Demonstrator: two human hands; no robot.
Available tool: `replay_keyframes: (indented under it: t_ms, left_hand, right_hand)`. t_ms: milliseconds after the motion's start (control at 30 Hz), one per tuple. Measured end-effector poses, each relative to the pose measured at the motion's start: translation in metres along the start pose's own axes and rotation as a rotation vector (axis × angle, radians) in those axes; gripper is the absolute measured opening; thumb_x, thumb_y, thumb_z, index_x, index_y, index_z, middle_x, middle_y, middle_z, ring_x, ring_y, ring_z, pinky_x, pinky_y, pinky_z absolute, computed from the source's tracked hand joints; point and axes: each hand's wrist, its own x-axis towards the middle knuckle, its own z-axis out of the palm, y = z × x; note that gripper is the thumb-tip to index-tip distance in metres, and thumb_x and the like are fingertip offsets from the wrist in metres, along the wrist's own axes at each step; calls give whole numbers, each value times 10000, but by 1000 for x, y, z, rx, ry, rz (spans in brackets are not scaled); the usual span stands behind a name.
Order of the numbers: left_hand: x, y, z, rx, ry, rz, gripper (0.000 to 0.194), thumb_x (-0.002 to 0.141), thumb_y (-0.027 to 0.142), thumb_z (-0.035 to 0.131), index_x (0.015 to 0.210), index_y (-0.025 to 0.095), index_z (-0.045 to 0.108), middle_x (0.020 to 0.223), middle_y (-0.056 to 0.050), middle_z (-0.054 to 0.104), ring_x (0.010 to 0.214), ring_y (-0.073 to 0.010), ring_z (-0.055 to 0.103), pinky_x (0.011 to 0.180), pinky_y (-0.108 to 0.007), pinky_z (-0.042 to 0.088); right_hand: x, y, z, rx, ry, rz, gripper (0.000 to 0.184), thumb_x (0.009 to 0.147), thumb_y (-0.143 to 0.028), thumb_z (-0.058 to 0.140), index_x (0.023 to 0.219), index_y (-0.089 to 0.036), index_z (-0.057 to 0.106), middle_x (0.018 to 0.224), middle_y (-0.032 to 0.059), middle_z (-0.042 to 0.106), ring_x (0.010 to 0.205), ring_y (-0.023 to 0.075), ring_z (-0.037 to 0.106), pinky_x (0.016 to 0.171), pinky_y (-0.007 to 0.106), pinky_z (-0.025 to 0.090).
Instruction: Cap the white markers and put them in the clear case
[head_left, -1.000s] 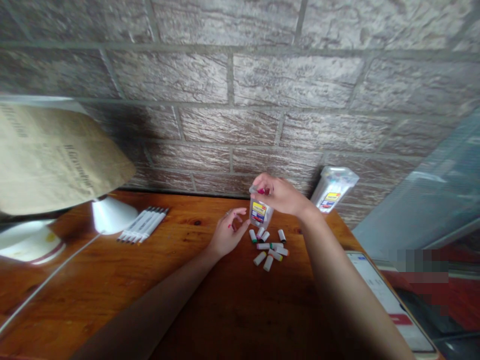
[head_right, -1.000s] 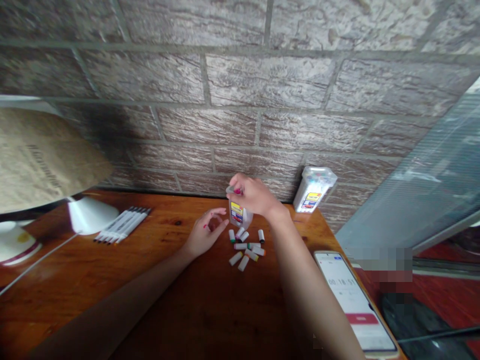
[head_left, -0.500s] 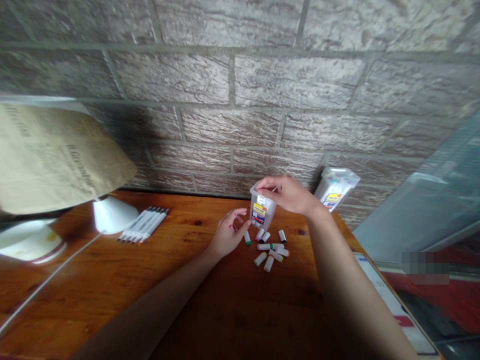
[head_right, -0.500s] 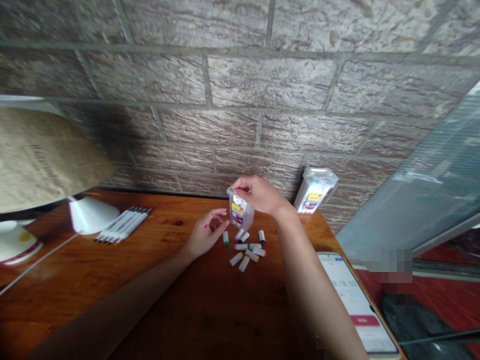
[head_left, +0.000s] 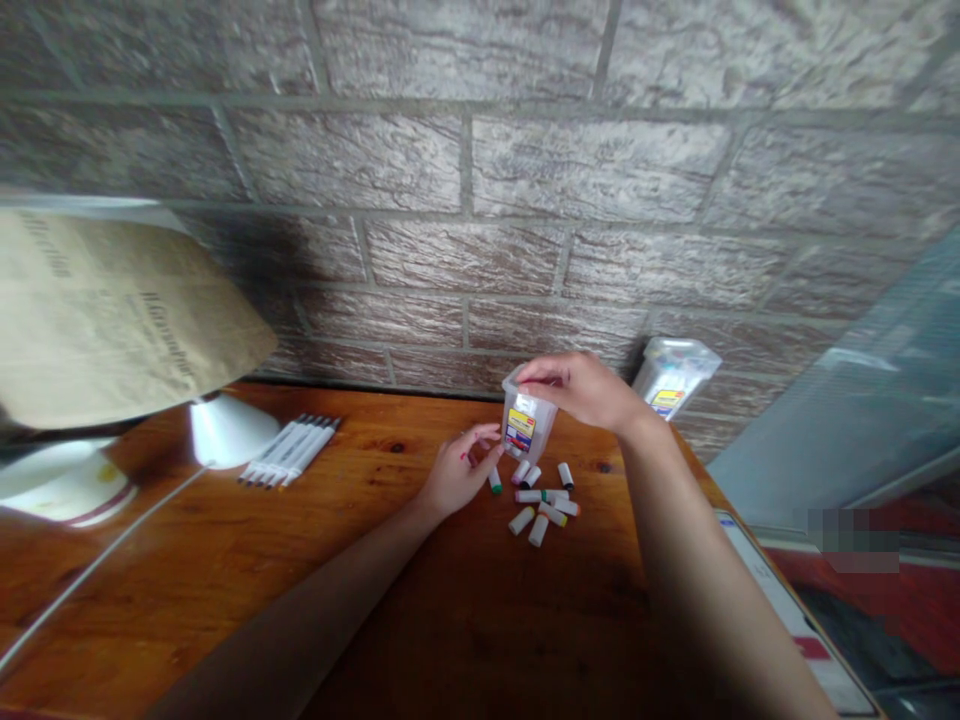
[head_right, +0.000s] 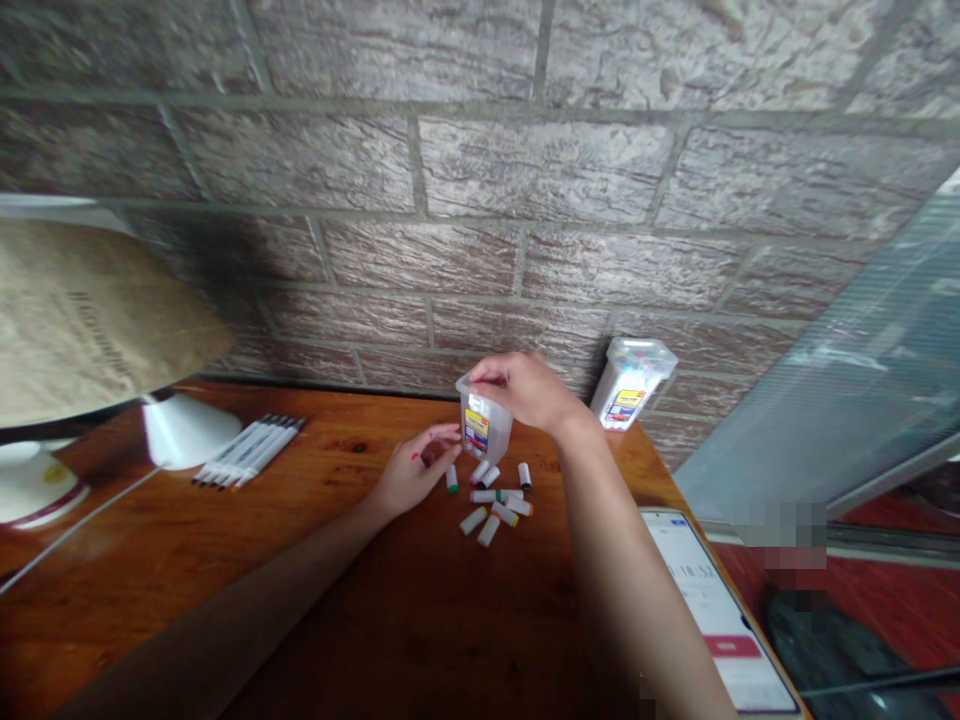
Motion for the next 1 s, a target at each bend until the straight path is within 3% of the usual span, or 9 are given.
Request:
replay_keyframes:
  t_ms: [400,767,1000]
  left_hand:
    - [0,2,0,8,-12,14,276,909,316,625,1143,207,721,894,-27,777,571,-97,600,555,-209,493]
    - [0,1,2,1,6,16,260,908,329,634,1121,211,725,878,-22,769,564,-92,590,545,-201,483]
    - [0,2,1,0,11,11,234,905,340,635,1082,219,729,915,-34,776,638,-119,654,575,-218,505]
  right_hand:
    - [-3,-7,-7,-205,58,7,176,898,-251,627,847,-223,793,819,-8,798,741,165,712,694,255,457]
    - [-4,-5,-10,-169,27,32,149,880,-264,627,859,-209,764,846,5,794,763,169,707,741,266,481]
    - [-8,-7,-13,-165,23,75,237,923,-357,591,880,-208,771,832,9,792,749,170,696,696,267,476]
